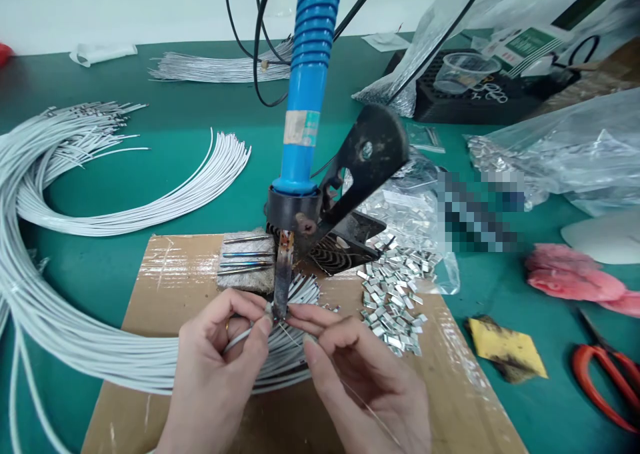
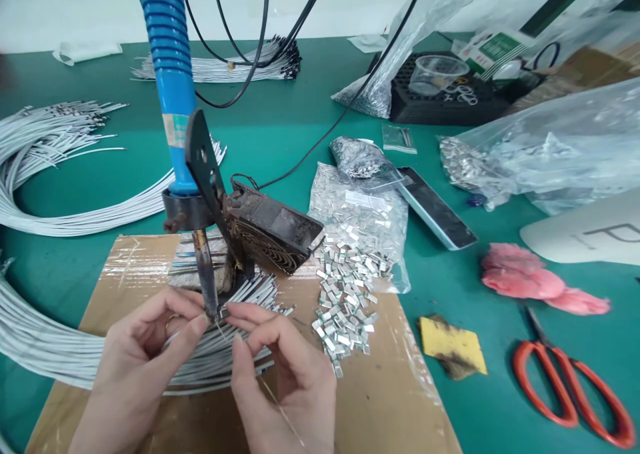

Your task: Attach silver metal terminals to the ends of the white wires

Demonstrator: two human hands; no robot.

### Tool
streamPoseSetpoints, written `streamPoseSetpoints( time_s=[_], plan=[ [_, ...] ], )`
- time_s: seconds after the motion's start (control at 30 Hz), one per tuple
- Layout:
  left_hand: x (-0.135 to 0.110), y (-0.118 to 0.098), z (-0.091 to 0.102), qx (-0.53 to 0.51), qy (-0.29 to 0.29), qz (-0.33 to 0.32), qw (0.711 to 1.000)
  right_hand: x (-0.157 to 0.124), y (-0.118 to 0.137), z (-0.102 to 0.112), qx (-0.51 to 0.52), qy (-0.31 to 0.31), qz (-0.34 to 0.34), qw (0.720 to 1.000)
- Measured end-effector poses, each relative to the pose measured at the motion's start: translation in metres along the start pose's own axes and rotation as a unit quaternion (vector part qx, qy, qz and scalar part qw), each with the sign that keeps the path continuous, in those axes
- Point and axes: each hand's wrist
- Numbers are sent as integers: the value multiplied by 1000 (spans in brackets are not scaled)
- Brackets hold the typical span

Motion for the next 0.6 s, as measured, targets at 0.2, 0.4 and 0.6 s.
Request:
streamPoseSetpoints(
  time_s=[0.2, 0.4, 0.6],
  plan=[
    [-2, 0, 1, -13, -2, 22, 1000, 0, 0, -1, -10, -3, 13, 1000],
    [-2, -2, -1, -7, -3, 25, 1000, -1, -2, -1, -7, -5, 16, 1000],
    [-2, -1, 0, -19, 1, 26, 999, -2, 0, -2, -1, -13, 13, 1000]
  ],
)
Point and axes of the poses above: each hand's wrist, its own x-axis towards the middle knuckle, its own z-axis out of the back of the hand, y = z × x, and after that the axes turned 11 degrees about -y, right-handed
